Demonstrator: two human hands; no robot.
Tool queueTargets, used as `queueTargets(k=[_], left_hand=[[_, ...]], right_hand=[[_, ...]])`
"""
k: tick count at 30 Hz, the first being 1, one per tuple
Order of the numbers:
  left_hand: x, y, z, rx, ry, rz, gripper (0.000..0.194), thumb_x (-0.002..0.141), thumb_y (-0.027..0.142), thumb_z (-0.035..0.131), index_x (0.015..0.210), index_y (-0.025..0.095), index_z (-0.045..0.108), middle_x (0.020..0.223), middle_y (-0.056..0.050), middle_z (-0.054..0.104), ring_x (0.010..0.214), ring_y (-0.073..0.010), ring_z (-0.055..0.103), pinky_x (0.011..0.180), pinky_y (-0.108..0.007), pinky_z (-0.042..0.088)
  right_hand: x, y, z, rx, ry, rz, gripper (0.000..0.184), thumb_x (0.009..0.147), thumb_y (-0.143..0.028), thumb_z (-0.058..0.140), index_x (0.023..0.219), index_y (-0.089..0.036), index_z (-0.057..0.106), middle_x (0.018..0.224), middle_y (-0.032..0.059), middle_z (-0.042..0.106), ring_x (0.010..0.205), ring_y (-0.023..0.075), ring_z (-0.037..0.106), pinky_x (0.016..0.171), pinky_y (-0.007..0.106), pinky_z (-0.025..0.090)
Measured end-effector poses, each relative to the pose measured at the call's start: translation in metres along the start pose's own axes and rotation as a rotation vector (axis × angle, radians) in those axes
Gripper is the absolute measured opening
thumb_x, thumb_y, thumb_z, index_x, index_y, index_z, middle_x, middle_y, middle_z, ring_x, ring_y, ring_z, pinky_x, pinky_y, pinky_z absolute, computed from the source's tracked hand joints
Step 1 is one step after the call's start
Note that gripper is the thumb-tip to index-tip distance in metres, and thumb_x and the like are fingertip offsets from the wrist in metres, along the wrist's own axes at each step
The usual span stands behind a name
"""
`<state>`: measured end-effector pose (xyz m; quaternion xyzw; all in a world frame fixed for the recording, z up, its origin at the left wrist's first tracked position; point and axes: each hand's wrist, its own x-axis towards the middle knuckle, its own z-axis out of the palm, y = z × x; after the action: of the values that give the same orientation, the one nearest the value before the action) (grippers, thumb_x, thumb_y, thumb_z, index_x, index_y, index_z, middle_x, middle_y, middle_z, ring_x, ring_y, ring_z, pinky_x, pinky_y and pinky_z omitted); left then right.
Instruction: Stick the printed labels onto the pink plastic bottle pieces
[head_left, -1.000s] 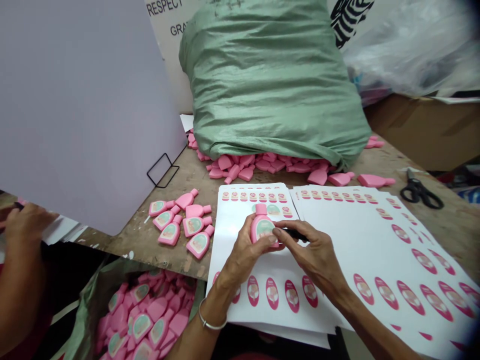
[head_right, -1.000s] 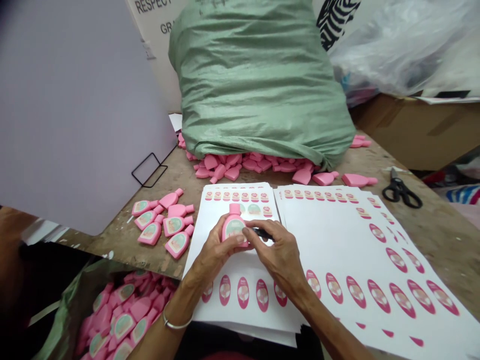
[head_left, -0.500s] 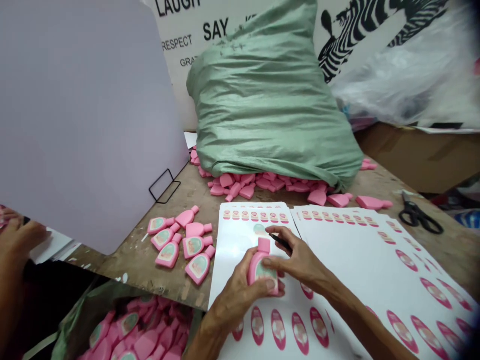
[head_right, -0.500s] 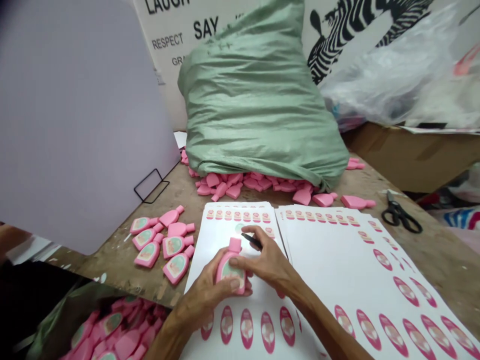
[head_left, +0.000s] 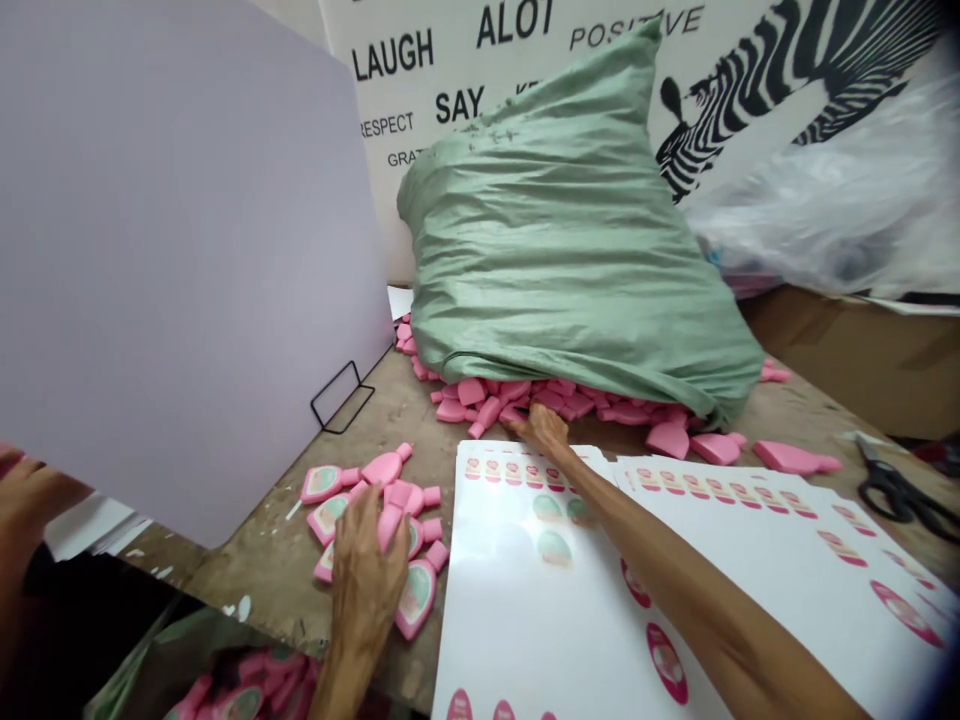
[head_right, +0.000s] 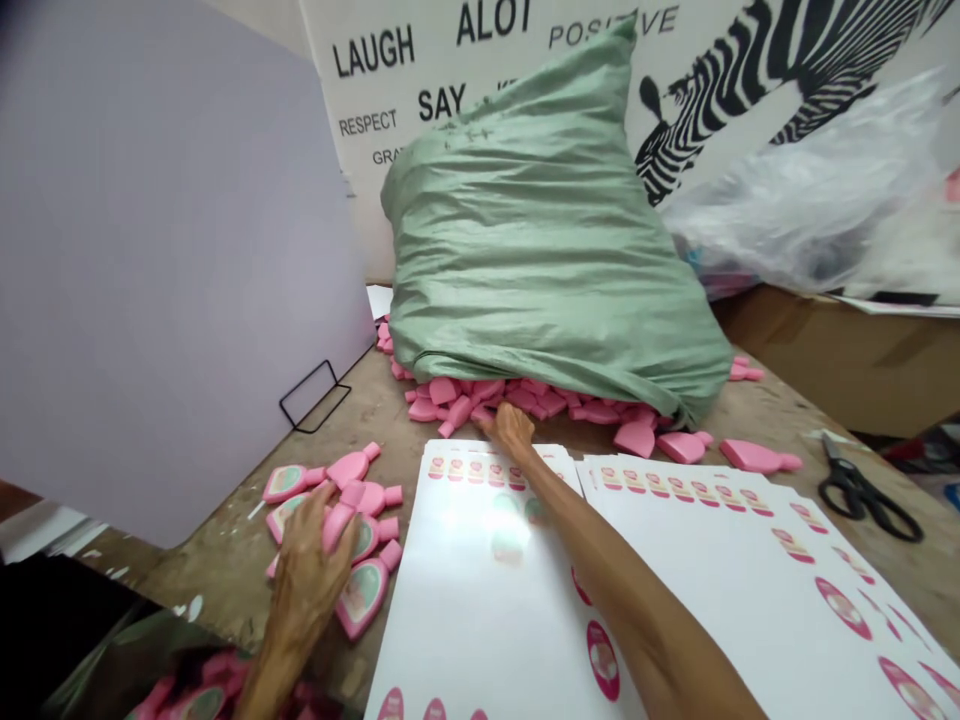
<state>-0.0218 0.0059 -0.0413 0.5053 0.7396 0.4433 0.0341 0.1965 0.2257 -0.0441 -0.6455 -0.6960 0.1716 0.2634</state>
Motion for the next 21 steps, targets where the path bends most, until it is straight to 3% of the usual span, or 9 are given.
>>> queueTargets(k=[3, 5, 7, 9, 12, 14, 16, 19, 21], left_hand=[[0.007, 0.013, -0.005, 0.029, 0.095, 0.089, 0.057, 0.077, 0.038, 0.06, 0.127, 0.012, 0.048, 0.133, -0.019, 0.048, 0.128, -0.0353, 0.038, 0.104, -0.053, 0.032], [0.005, 0.034, -0.002, -0.143, 0.022, 0.009, 0.049, 0.077, 0.04, 0.061, 0.119, 0.015, 0.054, 0.125, -0.017, 0.054, 0.12, -0.0328, 0.046, 0.1, -0.049, 0.037], [-0.002, 0.06, 0.008, -0.48, -0.195, -0.185, 0.039, 0.079, 0.043, 0.06, 0.108, 0.018, 0.06, 0.113, -0.013, 0.062, 0.106, -0.0282, 0.057, 0.092, -0.043, 0.044], [-0.013, 0.085, 0.021, -0.912, -0.492, -0.452, 0.041, 0.082, 0.049, 0.055, 0.106, 0.017, 0.061, 0.109, -0.012, 0.064, 0.098, -0.025, 0.061, 0.088, -0.039, 0.046], [-0.035, 0.115, 0.038, -1.43, -0.83, -0.759, 0.05, 0.086, 0.056, 0.047, 0.106, 0.013, 0.063, 0.105, -0.013, 0.065, 0.099, -0.0247, 0.061, 0.087, -0.036, 0.046], [-0.053, 0.127, 0.044, -1.599, -0.846, -0.826, 0.048, 0.086, 0.054, 0.049, 0.104, 0.012, 0.064, 0.103, -0.013, 0.066, 0.102, -0.0246, 0.06, 0.088, -0.035, 0.045], [-0.071, 0.136, 0.046, -1.666, -0.758, -0.813, 0.045, 0.085, 0.052, 0.052, 0.105, 0.014, 0.064, 0.107, -0.011, 0.064, 0.106, -0.0243, 0.057, 0.089, -0.034, 0.045], [-0.091, 0.145, 0.046, -1.578, -0.639, -0.752, 0.042, 0.082, 0.049, 0.058, 0.106, 0.015, 0.064, 0.108, -0.009, 0.064, 0.109, -0.025, 0.055, 0.091, -0.033, 0.044], [-0.096, 0.148, 0.044, -1.443, -0.601, -0.735, 0.041, 0.08, 0.048, 0.06, 0.108, 0.017, 0.063, 0.106, -0.008, 0.065, 0.109, -0.0246, 0.056, 0.093, -0.032, 0.043]], right_hand=[[-0.008, 0.002, -0.013, -0.036, -0.03, 0.027, 0.054, 0.068, -0.056, 0.067, 0.098, -0.011, 0.062, 0.096, 0.0196, 0.068, 0.098, 0.0318, 0.063, 0.079, 0.036, 0.044], [-0.03, 0.002, -0.03, -0.027, -0.048, -0.007, 0.054, 0.07, -0.054, 0.066, 0.107, -0.014, 0.059, 0.102, 0.0148, 0.068, 0.099, 0.0282, 0.063, 0.082, 0.034, 0.044], [-0.067, 0.0, -0.05, 0.047, -0.084, -0.093, 0.054, 0.072, -0.052, 0.065, 0.113, -0.018, 0.056, 0.109, 0.0096, 0.066, 0.099, 0.0233, 0.063, 0.084, 0.031, 0.045], [-0.111, -0.006, -0.069, 0.246, -0.165, -0.228, 0.055, 0.071, -0.051, 0.066, 0.115, -0.019, 0.055, 0.109, 0.0079, 0.065, 0.098, 0.0219, 0.063, 0.084, 0.032, 0.047], [-0.172, -0.013, -0.088, 0.578, -0.357, -0.17, 0.048, 0.071, -0.048, 0.068, 0.11, -0.021, 0.058, 0.103, 0.0046, 0.064, 0.093, 0.0198, 0.061, 0.083, 0.033, 0.048], [-0.2, -0.013, -0.092, 0.82, -0.414, -0.022, 0.037, 0.075, -0.048, 0.066, 0.1, -0.022, 0.06, 0.091, 0.0021, 0.062, 0.082, 0.0168, 0.058, 0.077, 0.031, 0.048], [-0.218, -0.009, -0.092, 1.103, -0.412, 0.151, 0.029, 0.078, -0.05, 0.061, 0.083, -0.021, 0.059, 0.072, -0.0012, 0.054, 0.066, 0.0128, 0.05, 0.067, 0.028, 0.046], [-0.233, -0.009, -0.087, 1.476, -0.398, 0.363, 0.036, 0.078, -0.052, 0.061, 0.065, -0.02, 0.049, 0.058, -0.0044, 0.036, 0.054, 0.0099, 0.035, 0.055, 0.025, 0.04], [-0.242, -0.014, -0.083, 1.596, -0.413, 0.427, 0.039, 0.076, -0.052, 0.063, 0.063, -0.02, 0.046, 0.058, -0.0048, 0.03, 0.054, 0.0097, 0.031, 0.053, 0.025, 0.038]])
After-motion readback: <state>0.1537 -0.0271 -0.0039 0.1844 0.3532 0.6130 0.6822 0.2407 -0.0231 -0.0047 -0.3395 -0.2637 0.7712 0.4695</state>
